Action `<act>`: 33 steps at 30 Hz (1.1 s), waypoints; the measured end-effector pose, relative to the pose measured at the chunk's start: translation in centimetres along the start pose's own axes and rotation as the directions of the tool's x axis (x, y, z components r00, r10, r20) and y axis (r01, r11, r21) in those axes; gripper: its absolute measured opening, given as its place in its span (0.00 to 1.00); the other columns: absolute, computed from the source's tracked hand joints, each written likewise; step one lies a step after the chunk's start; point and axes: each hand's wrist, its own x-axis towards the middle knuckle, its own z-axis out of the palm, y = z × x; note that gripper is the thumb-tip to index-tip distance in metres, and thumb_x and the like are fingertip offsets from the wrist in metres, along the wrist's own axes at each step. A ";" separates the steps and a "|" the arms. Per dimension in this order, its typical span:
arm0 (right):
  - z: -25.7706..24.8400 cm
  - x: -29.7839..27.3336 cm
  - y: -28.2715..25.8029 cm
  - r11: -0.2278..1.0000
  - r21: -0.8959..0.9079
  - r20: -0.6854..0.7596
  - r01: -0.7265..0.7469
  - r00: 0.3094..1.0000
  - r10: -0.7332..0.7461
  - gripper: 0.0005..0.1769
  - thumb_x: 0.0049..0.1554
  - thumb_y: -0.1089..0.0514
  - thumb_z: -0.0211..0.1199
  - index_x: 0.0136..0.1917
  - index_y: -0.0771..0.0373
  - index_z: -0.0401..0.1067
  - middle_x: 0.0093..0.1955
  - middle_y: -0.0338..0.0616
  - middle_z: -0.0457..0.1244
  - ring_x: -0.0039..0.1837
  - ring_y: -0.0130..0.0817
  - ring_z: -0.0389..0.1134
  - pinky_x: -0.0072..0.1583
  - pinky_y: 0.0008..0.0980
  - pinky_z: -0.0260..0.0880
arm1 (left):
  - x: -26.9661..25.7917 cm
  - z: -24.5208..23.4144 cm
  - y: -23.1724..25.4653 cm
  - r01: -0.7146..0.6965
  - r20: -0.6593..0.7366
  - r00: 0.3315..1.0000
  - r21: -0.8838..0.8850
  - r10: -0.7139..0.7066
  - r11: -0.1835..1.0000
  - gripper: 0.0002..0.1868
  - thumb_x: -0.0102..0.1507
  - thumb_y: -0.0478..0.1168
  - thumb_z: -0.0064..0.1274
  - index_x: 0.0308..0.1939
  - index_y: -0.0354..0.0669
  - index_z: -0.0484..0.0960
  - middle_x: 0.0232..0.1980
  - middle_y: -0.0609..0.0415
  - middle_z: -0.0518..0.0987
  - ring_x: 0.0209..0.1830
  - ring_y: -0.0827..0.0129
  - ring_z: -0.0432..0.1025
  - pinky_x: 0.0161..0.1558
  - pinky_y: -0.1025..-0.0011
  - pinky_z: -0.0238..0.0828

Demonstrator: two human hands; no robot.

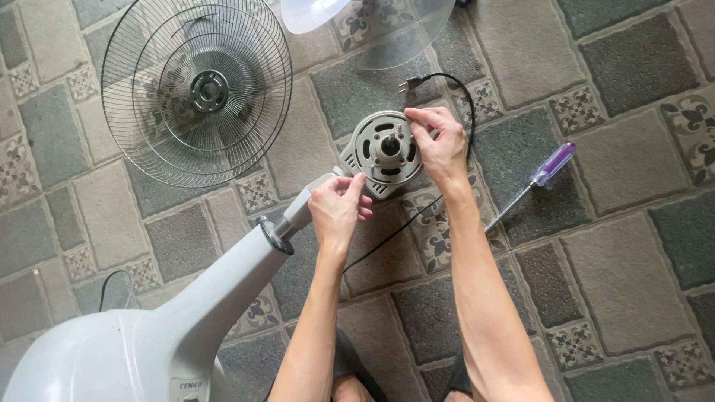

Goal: The person disassembles a standing fan by removing the motor housing and then reassembles it, using a screwdriver to secure the motor housing back onto the fan base.

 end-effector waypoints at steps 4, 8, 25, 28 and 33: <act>0.2 0.1 -0.1 0.999 -0.040 -0.007 0.003 1.000 -0.003 0.14 0.59 0.63 0.64 0.58 0.59 0.81 0.53 0.40 0.69 0.44 0.26 0.66 0.49 0.26 0.70 | 0.1 -0.4 0.3 0.026 -0.007 1.000 0.064 -0.025 0.998 0.17 0.63 0.46 0.60 0.40 0.31 0.85 0.26 0.48 0.84 0.18 0.72 0.78 0.20 0.75 0.74; 0.4 0.7 -0.3 0.998 -0.059 -0.002 0.016 1.000 -0.016 0.13 0.60 0.63 0.63 0.57 0.59 0.81 0.53 0.41 0.68 0.44 0.27 0.66 0.49 0.27 0.71 | 1.1 -0.8 0.9 -0.095 -0.111 0.986 0.240 0.125 0.966 0.15 0.63 0.45 0.59 0.43 0.34 0.83 0.34 0.46 0.85 0.27 0.67 0.80 0.29 0.71 0.79; 1.0 0.4 1.4 0.996 0.028 -0.004 -0.082 0.997 0.082 0.13 0.63 0.57 0.60 0.59 0.59 0.79 0.54 0.41 0.73 0.49 0.29 0.73 0.51 0.28 0.72 | 4.2 -0.9 1.0 -0.381 -0.075 0.901 0.329 0.426 0.864 0.13 0.62 0.44 0.61 0.42 0.37 0.87 0.41 0.46 0.83 0.38 0.62 0.80 0.45 0.65 0.77; 1.3 0.6 0.9 0.999 0.049 0.009 -0.004 1.000 0.004 0.13 0.63 0.57 0.61 0.59 0.59 0.79 0.55 0.42 0.72 0.51 0.28 0.73 0.51 0.28 0.72 | 4.5 -1.2 1.3 -0.404 -0.055 0.896 0.316 0.441 0.859 0.13 0.63 0.44 0.61 0.42 0.37 0.87 0.42 0.47 0.83 0.39 0.63 0.80 0.46 0.65 0.77; 0.7 0.4 0.6 0.993 0.080 0.035 -0.084 0.996 0.081 0.14 0.64 0.55 0.61 0.60 0.59 0.79 0.52 0.41 0.72 0.49 0.26 0.72 0.52 0.26 0.72 | 4.5 -0.9 1.9 -0.378 -0.022 0.913 0.336 0.408 0.863 0.13 0.62 0.44 0.62 0.42 0.37 0.87 0.40 0.47 0.82 0.38 0.63 0.80 0.44 0.65 0.76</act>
